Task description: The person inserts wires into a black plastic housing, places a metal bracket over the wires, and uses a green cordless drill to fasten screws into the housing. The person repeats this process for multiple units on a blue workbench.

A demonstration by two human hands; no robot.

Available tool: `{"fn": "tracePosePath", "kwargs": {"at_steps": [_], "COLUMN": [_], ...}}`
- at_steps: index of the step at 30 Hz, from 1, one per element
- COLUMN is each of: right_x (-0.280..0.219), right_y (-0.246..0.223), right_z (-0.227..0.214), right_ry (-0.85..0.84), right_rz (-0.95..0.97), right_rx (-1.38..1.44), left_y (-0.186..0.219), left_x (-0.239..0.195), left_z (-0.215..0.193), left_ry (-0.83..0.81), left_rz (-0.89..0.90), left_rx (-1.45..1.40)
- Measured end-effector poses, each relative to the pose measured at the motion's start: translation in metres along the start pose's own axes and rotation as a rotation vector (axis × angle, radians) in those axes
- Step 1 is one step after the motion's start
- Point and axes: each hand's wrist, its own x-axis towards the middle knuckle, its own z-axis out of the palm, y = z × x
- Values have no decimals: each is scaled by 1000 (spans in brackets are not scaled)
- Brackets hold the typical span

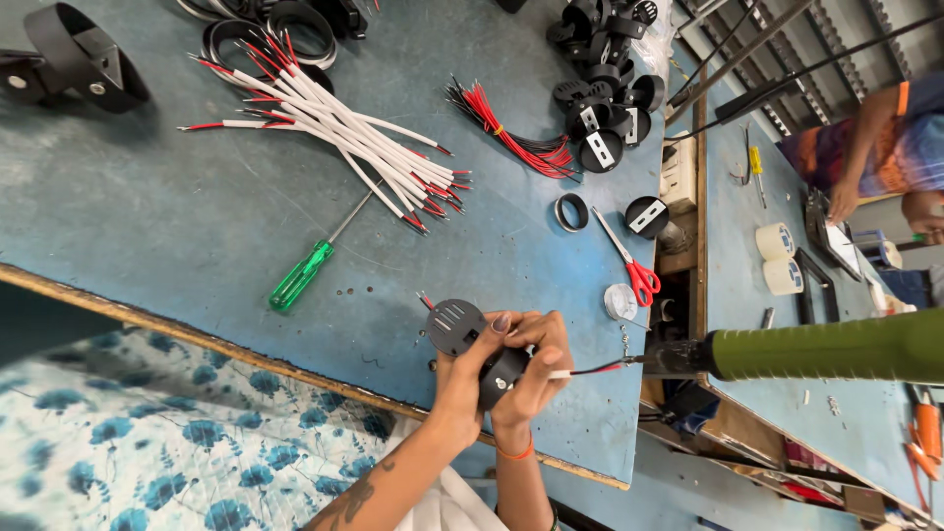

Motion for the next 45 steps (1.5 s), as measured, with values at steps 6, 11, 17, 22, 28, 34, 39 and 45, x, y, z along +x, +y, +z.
{"fn": "tracePosePath", "kwargs": {"at_steps": [6, 11, 17, 22, 28, 34, 39, 45], "right_x": [4, 5, 5, -1, -56, -68, -36, -26], "right_y": [13, 20, 7, -11, -1, -48, -24, -11], "right_z": [1, -6, -8, -43, -76, -95, -35, -27], "right_ry": [-33, -15, -66, -352, 239, -102, -163, -117], "right_rz": [64, 14, 118, 88, 9, -298, 108, 383], "right_rx": [69, -53, 27, -102, -22, -542, -509, -143], "left_y": [-11, -20, -5, 33, 40, 33, 27, 13], "left_x": [16, 21, 17, 19, 24, 26, 14, 13], "left_z": [-11, -16, -13, -12, -3, -1, -7, -12], "left_ry": [37, 41, -25, -84, -119, -74, -124, -291], "left_rz": [61, 88, -19, -97, 19, 52, 75, 355], "left_rx": [31, 44, -24, -66, -59, -12, 58, 257]}}
